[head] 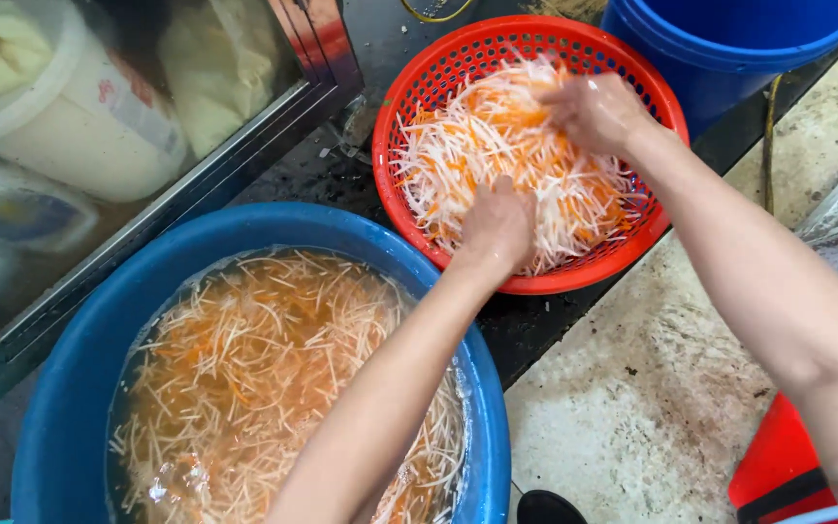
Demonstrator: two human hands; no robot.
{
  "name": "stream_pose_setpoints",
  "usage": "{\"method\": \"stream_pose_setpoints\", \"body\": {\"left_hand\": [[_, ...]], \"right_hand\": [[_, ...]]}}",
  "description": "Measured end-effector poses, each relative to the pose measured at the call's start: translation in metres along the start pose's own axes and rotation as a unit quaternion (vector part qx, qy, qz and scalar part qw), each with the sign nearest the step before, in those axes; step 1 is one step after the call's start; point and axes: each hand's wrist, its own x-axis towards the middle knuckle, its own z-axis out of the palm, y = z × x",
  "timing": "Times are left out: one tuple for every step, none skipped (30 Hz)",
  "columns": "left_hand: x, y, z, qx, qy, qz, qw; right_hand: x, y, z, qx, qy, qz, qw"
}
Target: Wash shredded carrots and daikon radish in a basin and transfer them to a colander to drain.
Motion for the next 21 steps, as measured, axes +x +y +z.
{"method": "stream_pose_setpoints", "body": {"left_hand": [[-0.008,0.000,-0.005,-0.011,-0.031,0.000,0.999],[-0.006,-0.004,-0.010,-0.012,-0.030,0.000,0.999],[-0.003,-0.009,-0.016,0.023,-0.055,0.051,0.997],[-0.002,-0.013,-0.020,0.058,-0.080,0.101,0.990],[-0.005,-0.011,-0.031,0.056,-0.079,0.102,0.990],[-0.008,-0.011,-0.043,0.051,-0.074,0.106,0.990],[-0.011,-0.011,-0.055,0.046,-0.069,0.110,0.990],[-0.017,-0.010,-0.066,0.046,-0.069,0.109,0.991],[-0.023,-0.010,-0.076,0.046,-0.046,0.114,0.991],[-0.029,-0.009,-0.088,0.045,-0.022,0.118,0.992],[-0.033,-0.023,-0.092,0.046,-0.019,0.115,0.992],[-0.037,-0.035,-0.094,0.013,0.033,0.156,0.987],[-0.042,-0.047,-0.097,-0.019,0.084,0.197,0.977],[-0.058,-0.055,-0.113,-0.019,0.086,0.195,0.977],[-0.075,-0.064,-0.130,-0.055,0.089,0.195,0.975],[-0.093,-0.072,-0.146,-0.092,0.093,0.193,0.973],[-0.110,-0.090,-0.161,-0.091,0.095,0.189,0.973],[-0.129,-0.107,-0.174,-0.070,0.071,0.156,0.983],[-0.151,-0.126,-0.187,-0.049,0.046,0.122,0.990],[-0.173,-0.146,-0.191,-0.052,0.049,0.109,0.992],[-0.195,-0.167,-0.196,-0.057,0.022,0.055,0.997]], "right_hand": [[-0.008,-0.004,-0.001,0.007,-0.088,0.086,0.992],[-0.015,0.005,0.003,0.005,-0.087,0.086,0.992],[-0.023,0.015,0.006,-0.028,-0.094,0.015,0.995],[-0.032,0.025,0.009,-0.061,-0.102,-0.056,0.991],[-0.035,0.026,0.005,-0.063,-0.103,-0.056,0.991],[-0.037,0.025,0.001,-0.105,-0.146,0.045,0.983],[-0.039,0.024,-0.002,-0.145,-0.186,0.146,0.961],[-0.045,0.020,-0.002,-0.145,-0.186,0.144,0.961],[-0.050,0.015,-0.002,-0.135,-0.145,0.131,0.971],[-0.054,0.010,-0.002,-0.125,-0.104,0.117,0.980],[-0.061,-0.012,-0.005,-0.125,-0.103,0.114,0.980],[-0.070,-0.032,-0.008,-0.119,-0.034,0.034,0.992],[-0.079,-0.052,-0.011,-0.111,0.035,-0.045,0.992],[-0.077,-0.055,-0.006,-0.111,0.035,-0.048,0.992],[-0.076,-0.058,0.000,-0.068,-0.003,-0.113,0.991],[-0.075,-0.062,0.006,-0.024,-0.041,-0.179,0.983],[-0.062,-0.055,0.006,-0.024,-0.043,-0.183,0.982],[-0.052,-0.049,0.007,-0.099,-0.092,-0.163,0.977],[-0.042,-0.043,0.009,-0.175,-0.139,-0.140,0.965],[-0.037,-0.036,0.008,-0.173,-0.148,-0.151,0.962],[-0.030,-0.030,0.008,-0.205,-0.190,-0.081,0.957]]}}
